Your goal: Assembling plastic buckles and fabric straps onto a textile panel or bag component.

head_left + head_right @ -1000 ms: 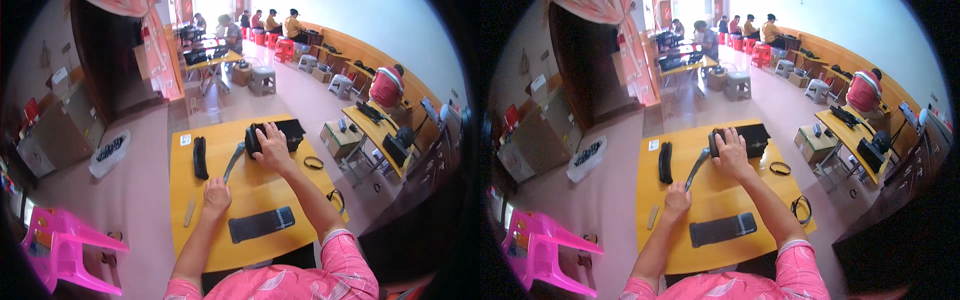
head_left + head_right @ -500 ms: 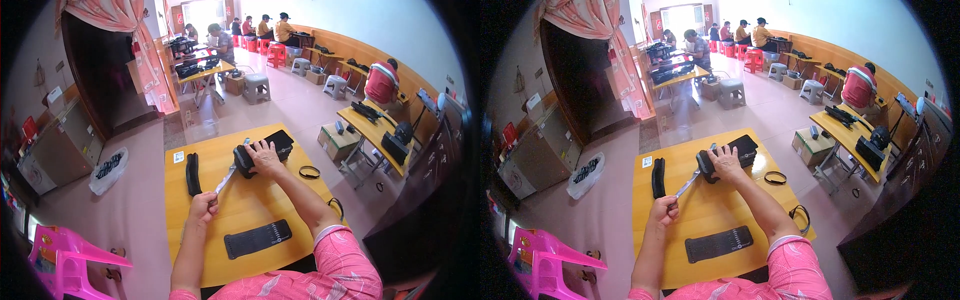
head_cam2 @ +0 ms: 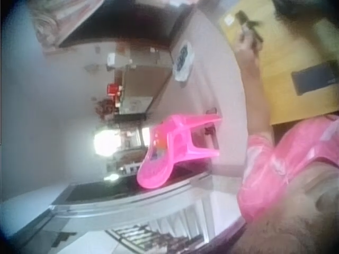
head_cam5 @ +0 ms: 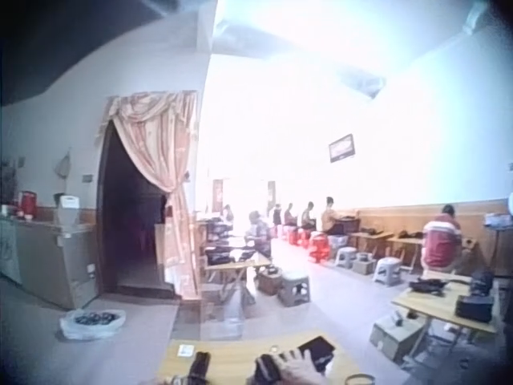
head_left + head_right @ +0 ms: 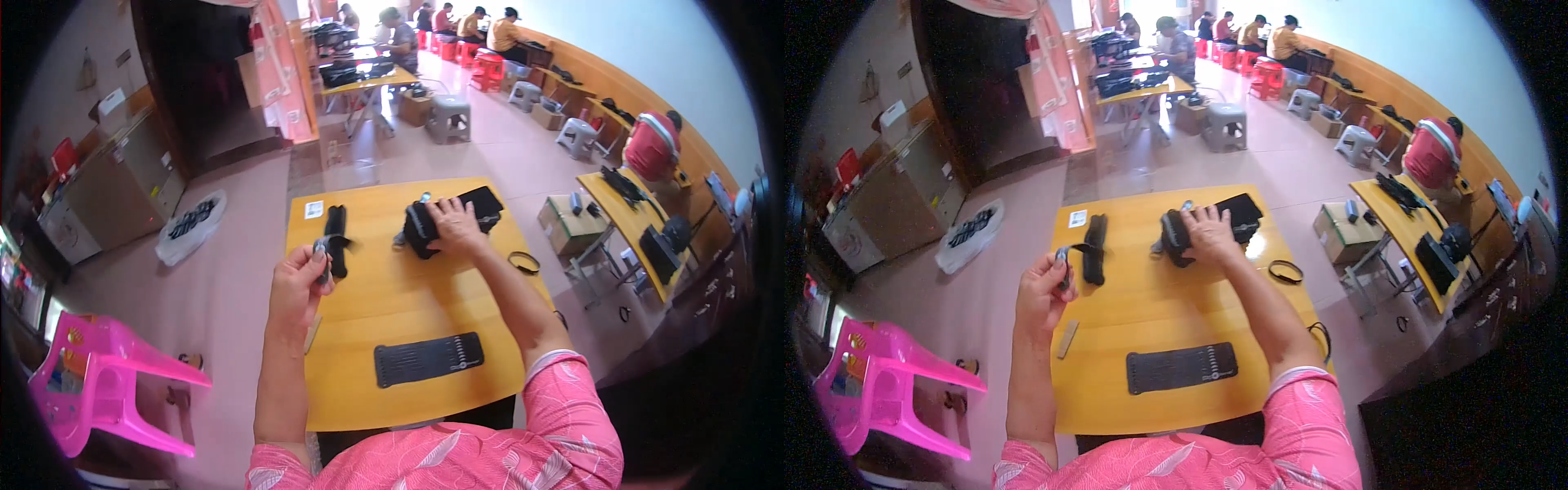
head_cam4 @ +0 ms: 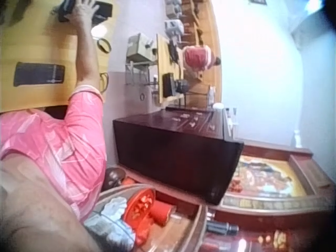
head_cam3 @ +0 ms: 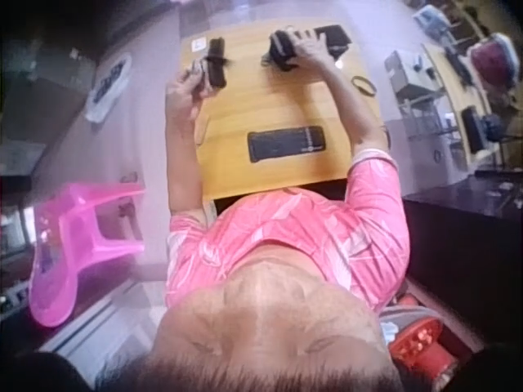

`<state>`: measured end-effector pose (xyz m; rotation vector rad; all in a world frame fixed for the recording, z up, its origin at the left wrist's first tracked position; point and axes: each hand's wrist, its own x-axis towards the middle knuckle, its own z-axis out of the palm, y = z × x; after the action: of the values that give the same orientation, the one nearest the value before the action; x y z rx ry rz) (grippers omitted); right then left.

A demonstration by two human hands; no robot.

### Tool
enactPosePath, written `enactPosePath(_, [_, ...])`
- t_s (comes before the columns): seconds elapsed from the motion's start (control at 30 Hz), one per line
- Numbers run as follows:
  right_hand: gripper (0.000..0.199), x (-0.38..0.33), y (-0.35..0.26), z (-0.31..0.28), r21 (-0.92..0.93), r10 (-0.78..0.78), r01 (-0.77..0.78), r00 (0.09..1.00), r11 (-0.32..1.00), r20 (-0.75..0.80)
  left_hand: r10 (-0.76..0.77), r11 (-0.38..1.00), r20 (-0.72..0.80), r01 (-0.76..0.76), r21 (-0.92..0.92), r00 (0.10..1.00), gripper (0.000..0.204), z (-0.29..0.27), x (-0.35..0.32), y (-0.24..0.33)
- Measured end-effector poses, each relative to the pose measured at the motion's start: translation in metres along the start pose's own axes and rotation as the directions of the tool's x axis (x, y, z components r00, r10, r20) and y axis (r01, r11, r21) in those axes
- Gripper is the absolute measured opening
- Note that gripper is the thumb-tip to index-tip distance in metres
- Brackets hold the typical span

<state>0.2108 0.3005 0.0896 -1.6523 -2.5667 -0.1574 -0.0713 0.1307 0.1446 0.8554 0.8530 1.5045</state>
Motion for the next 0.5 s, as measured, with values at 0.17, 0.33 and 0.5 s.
enactPosePath(0.17, [0.116,0.001,0.007,-0.032,0.215,-0.078,0.045,0.986,0.976,0.15,-0.021,0.979,0.037,0.028,-0.201,0.999,0.008,-0.021,-0.066,-0.036])
enactPosePath(0.33, [0.078,-0.054,-0.034,-0.078,0.171,-0.279,0.365,0.88,0.915,-0.385,0.103,0.9,0.032,-0.079,-0.428,0.994,0.016,0.003,-0.105,-0.063])
enactPosePath(0.5, [0.029,-0.179,-0.133,-0.07,0.958,-0.28,0.248,0.939,0.144,-0.201,0.063,0.878,0.002,-0.055,-0.475,0.998,0.018,0.036,-0.12,-0.081])
